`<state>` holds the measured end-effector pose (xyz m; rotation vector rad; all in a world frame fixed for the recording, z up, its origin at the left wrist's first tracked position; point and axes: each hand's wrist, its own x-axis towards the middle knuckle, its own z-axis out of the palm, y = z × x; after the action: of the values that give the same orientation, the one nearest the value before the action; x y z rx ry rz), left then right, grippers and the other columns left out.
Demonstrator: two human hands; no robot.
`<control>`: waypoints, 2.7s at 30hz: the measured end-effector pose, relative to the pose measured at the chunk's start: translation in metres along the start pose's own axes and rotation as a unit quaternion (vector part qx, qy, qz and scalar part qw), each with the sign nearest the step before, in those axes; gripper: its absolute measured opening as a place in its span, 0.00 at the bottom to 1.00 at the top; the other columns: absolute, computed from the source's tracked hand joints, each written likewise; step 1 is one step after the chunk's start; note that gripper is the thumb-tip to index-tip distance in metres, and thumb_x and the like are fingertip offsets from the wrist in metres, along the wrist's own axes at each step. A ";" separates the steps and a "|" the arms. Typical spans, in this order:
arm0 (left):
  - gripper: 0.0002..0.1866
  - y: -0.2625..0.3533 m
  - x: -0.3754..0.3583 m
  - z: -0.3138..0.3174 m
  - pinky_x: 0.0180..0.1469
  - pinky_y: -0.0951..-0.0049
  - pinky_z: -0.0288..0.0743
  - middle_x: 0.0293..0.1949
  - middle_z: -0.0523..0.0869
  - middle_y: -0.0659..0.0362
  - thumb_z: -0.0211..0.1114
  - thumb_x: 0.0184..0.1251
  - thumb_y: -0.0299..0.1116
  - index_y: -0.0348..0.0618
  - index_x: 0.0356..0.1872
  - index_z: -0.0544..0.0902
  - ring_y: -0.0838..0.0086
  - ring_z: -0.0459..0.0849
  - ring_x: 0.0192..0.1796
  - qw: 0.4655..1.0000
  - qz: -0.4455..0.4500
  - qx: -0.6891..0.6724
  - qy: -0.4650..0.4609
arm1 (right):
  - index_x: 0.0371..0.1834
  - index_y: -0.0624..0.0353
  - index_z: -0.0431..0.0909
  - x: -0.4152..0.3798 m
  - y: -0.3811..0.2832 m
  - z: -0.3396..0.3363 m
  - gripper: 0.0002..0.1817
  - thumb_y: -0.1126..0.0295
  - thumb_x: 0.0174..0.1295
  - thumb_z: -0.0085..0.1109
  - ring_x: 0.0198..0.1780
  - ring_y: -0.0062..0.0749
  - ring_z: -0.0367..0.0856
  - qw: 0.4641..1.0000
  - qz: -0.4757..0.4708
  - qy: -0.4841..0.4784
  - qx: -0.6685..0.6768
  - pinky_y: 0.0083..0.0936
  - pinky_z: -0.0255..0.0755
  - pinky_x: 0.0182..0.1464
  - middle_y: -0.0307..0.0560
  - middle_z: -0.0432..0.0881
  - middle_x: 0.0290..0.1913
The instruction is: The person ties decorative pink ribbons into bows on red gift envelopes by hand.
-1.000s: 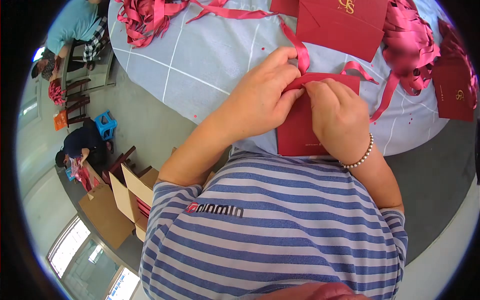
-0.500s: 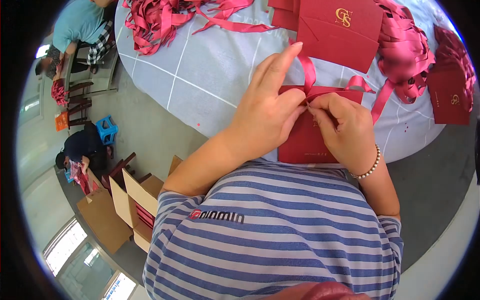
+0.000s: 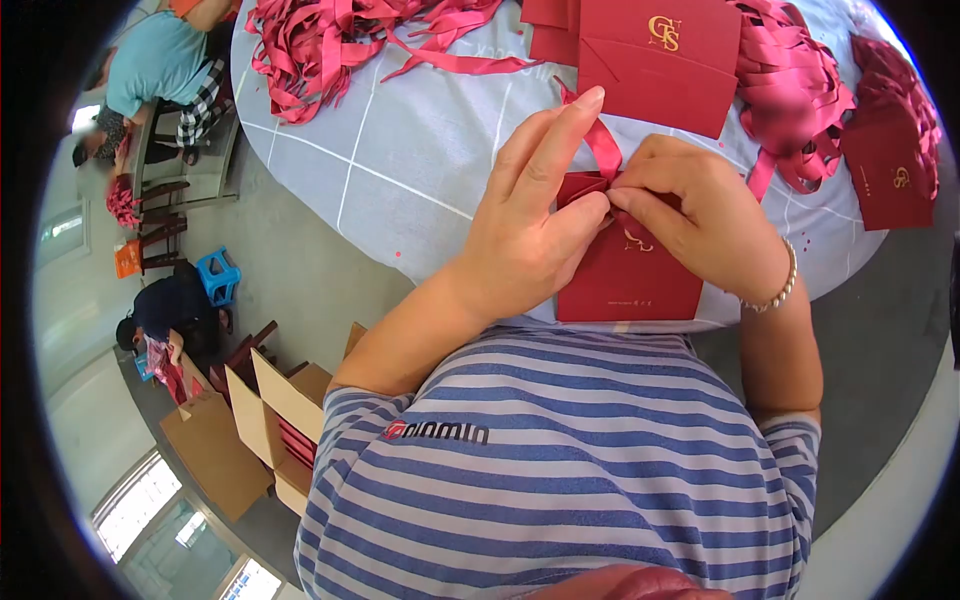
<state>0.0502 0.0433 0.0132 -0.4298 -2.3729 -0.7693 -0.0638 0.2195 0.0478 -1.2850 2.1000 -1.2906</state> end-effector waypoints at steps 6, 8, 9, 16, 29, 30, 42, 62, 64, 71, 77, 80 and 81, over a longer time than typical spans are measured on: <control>0.16 -0.001 0.001 0.000 0.71 0.52 0.65 0.76 0.64 0.34 0.81 0.40 0.24 0.37 0.34 0.88 0.42 0.68 0.73 0.998 0.043 0.045 0.008 | 0.36 0.67 0.87 0.031 0.012 -0.019 0.11 0.68 0.62 0.64 0.29 0.32 0.82 0.982 0.062 -0.173 0.039 0.29 0.75 0.34 0.53 0.86 0.28; 0.08 0.002 0.001 0.002 0.68 0.55 0.71 0.75 0.67 0.40 0.74 0.49 0.21 0.33 0.30 0.84 0.46 0.70 0.71 0.999 0.021 0.030 0.039 | 0.35 0.68 0.85 0.041 0.009 -0.019 0.07 0.73 0.63 0.64 0.34 0.32 0.83 0.956 0.128 -0.262 0.002 0.28 0.75 0.39 0.49 0.86 0.34; 0.08 0.003 0.001 0.001 0.68 0.55 0.71 0.75 0.67 0.40 0.74 0.49 0.21 0.33 0.30 0.84 0.46 0.70 0.71 0.999 0.023 0.029 0.035 | 0.35 0.68 0.85 0.042 0.008 -0.018 0.07 0.73 0.63 0.64 0.34 0.32 0.83 0.957 0.130 -0.259 0.004 0.28 0.75 0.39 0.49 0.86 0.34; 0.16 -0.013 0.000 -0.009 0.76 0.48 0.58 0.79 0.60 0.38 0.81 0.43 0.25 0.38 0.34 0.86 0.37 0.60 0.77 0.991 -0.044 -0.096 -0.080 | 0.32 0.66 0.83 0.051 0.045 0.012 0.13 0.65 0.67 0.64 0.27 0.38 0.82 0.978 -0.029 0.205 -0.024 0.34 0.74 0.31 0.57 0.83 0.27; 0.14 -0.020 0.030 -0.006 0.54 0.59 0.76 0.45 0.85 0.50 0.71 0.57 0.27 0.39 0.46 0.84 0.53 0.81 0.50 0.983 -0.115 -0.076 -0.124 | 0.33 0.66 0.83 -0.078 0.044 -0.043 0.14 0.65 0.70 0.67 0.24 0.12 0.68 0.935 0.297 0.181 -0.071 0.19 0.61 0.25 0.33 0.75 0.20; 0.11 -0.016 0.039 -0.001 0.48 0.66 0.78 0.38 0.87 0.53 0.72 0.62 0.30 0.38 0.44 0.85 0.61 0.85 0.41 0.986 -0.091 -0.047 -0.133 | 0.31 0.66 0.83 -0.084 0.043 -0.042 0.14 0.65 0.70 0.67 0.22 0.12 0.67 0.924 0.339 0.166 -0.054 0.20 0.60 0.24 0.33 0.74 0.19; 0.28 -0.013 0.054 0.010 0.53 0.62 0.79 0.46 0.88 0.48 0.83 0.48 0.37 0.35 0.51 0.85 0.53 0.86 0.49 0.935 -0.149 -0.084 -0.311 | 0.48 0.61 0.81 -0.114 0.050 -0.035 0.14 0.79 0.59 0.69 0.35 0.21 0.78 0.933 0.202 0.285 -0.086 0.18 0.72 0.34 0.39 0.82 0.45; 0.42 -0.012 0.048 0.006 0.62 0.58 0.76 0.53 0.85 0.48 0.84 0.40 0.37 0.39 0.63 0.78 0.52 0.82 0.58 0.928 -0.111 -0.089 -0.345 | 0.48 0.71 0.83 -0.114 0.043 -0.048 0.11 0.85 0.63 0.62 0.40 0.23 0.82 0.908 0.041 0.102 0.404 0.21 0.77 0.43 0.45 0.83 0.40; 0.43 -0.010 0.046 0.008 0.62 0.58 0.76 0.53 0.85 0.47 0.83 0.40 0.36 0.39 0.64 0.77 0.51 0.82 0.57 0.937 -0.108 -0.086 -0.321 | 0.47 0.70 0.82 -0.113 0.047 -0.041 0.10 0.82 0.63 0.63 0.43 0.25 0.78 0.876 -0.003 0.143 0.460 0.22 0.76 0.45 0.45 0.79 0.43; 0.42 -0.008 0.046 0.007 0.62 0.58 0.75 0.54 0.84 0.47 0.83 0.41 0.35 0.38 0.64 0.77 0.51 0.81 0.58 0.931 -0.105 -0.094 -0.337 | 0.53 0.67 0.82 -0.104 0.051 -0.017 0.11 0.80 0.70 0.60 0.50 0.28 0.83 0.854 0.062 0.322 0.404 0.21 0.80 0.47 0.50 0.84 0.49; 0.40 -0.008 0.046 0.008 0.60 0.59 0.76 0.53 0.84 0.47 0.82 0.43 0.37 0.37 0.62 0.77 0.51 0.82 0.56 0.927 -0.100 -0.090 -0.349 | 0.59 0.68 0.78 -0.092 0.040 -0.016 0.14 0.81 0.71 0.59 0.38 0.26 0.86 0.832 0.161 0.240 0.473 0.17 0.80 0.40 0.55 0.89 0.46; 0.32 -0.005 0.045 0.014 0.56 0.59 0.77 0.49 0.86 0.47 0.80 0.50 0.38 0.36 0.56 0.81 0.51 0.84 0.51 0.941 -0.121 -0.117 -0.293 | 0.52 0.68 0.78 -0.084 0.036 -0.007 0.12 0.83 0.67 0.64 0.34 0.22 0.85 0.860 0.203 0.241 0.402 0.15 0.77 0.36 0.53 0.90 0.37; 0.27 -0.004 0.048 0.014 0.55 0.59 0.78 0.47 0.87 0.47 0.79 0.54 0.38 0.35 0.53 0.83 0.51 0.85 0.49 0.941 -0.138 -0.113 -0.286 | 0.52 0.68 0.78 -0.083 0.034 -0.004 0.12 0.83 0.67 0.64 0.34 0.22 0.85 0.859 0.203 0.241 0.402 0.15 0.77 0.36 0.53 0.90 0.37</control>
<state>0.0057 0.0546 0.0328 -0.4677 -2.9401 -1.1837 -0.0403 0.2968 0.0087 -0.1555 1.6080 -2.0802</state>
